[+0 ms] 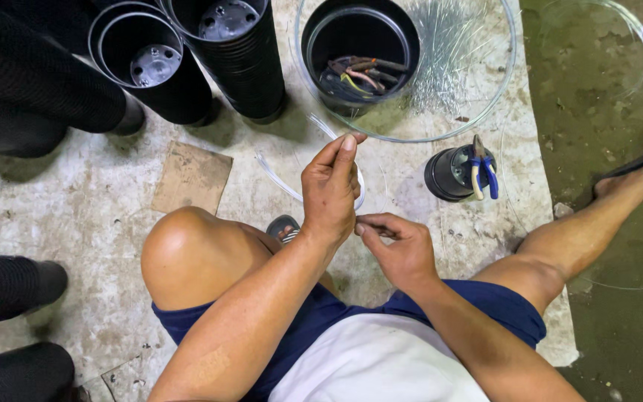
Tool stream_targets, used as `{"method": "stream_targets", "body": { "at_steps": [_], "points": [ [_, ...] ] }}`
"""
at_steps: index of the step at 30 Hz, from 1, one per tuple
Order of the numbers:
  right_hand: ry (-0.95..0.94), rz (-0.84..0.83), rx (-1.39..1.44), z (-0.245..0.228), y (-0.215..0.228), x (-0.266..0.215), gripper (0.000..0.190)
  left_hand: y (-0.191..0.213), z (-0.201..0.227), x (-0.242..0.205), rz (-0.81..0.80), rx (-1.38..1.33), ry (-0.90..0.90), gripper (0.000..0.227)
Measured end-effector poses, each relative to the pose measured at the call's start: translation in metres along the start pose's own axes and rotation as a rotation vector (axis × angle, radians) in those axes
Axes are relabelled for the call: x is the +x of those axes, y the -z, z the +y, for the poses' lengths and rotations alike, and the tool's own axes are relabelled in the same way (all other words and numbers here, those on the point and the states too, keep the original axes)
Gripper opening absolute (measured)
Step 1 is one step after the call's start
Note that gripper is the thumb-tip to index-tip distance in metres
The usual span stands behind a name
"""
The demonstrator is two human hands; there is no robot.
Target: The person sits on the floor and repeatedly inserts thin metal wires into clear plastic tubes, then uses pliers to crimp the ends. They handle multiple wires and tubes, occasionally gathering a bundle of wires at the end.
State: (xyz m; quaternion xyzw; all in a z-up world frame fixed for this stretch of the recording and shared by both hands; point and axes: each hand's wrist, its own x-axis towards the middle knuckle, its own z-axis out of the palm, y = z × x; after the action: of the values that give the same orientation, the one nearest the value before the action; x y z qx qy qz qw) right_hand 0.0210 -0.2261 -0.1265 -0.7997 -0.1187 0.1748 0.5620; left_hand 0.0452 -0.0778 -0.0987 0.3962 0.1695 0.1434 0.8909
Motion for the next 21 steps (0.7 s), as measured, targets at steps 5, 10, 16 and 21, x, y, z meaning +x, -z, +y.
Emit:
{"method": "stream_targets", "body": {
  "at_steps": [5,10,16,21],
  "points": [
    [-0.141,-0.071,0.369,0.030,0.002,0.010,0.012,0.001,0.001,-0.002,-0.042,0.015,0.034,0.030],
    [-0.260,-0.264,0.643,0.051,0.015,0.014,0.009,0.006,0.001,0.003,-0.053,0.010,0.034,0.030],
    [-0.345,-0.392,0.626,0.064,0.028,0.003,0.013,0.020,-0.015,0.022,0.168,0.291,-0.106,0.027],
    [-0.356,-0.409,0.461,0.074,0.036,-0.010,0.014,0.035,-0.017,0.036,0.284,0.386,-0.197,0.026]
  ]
}}
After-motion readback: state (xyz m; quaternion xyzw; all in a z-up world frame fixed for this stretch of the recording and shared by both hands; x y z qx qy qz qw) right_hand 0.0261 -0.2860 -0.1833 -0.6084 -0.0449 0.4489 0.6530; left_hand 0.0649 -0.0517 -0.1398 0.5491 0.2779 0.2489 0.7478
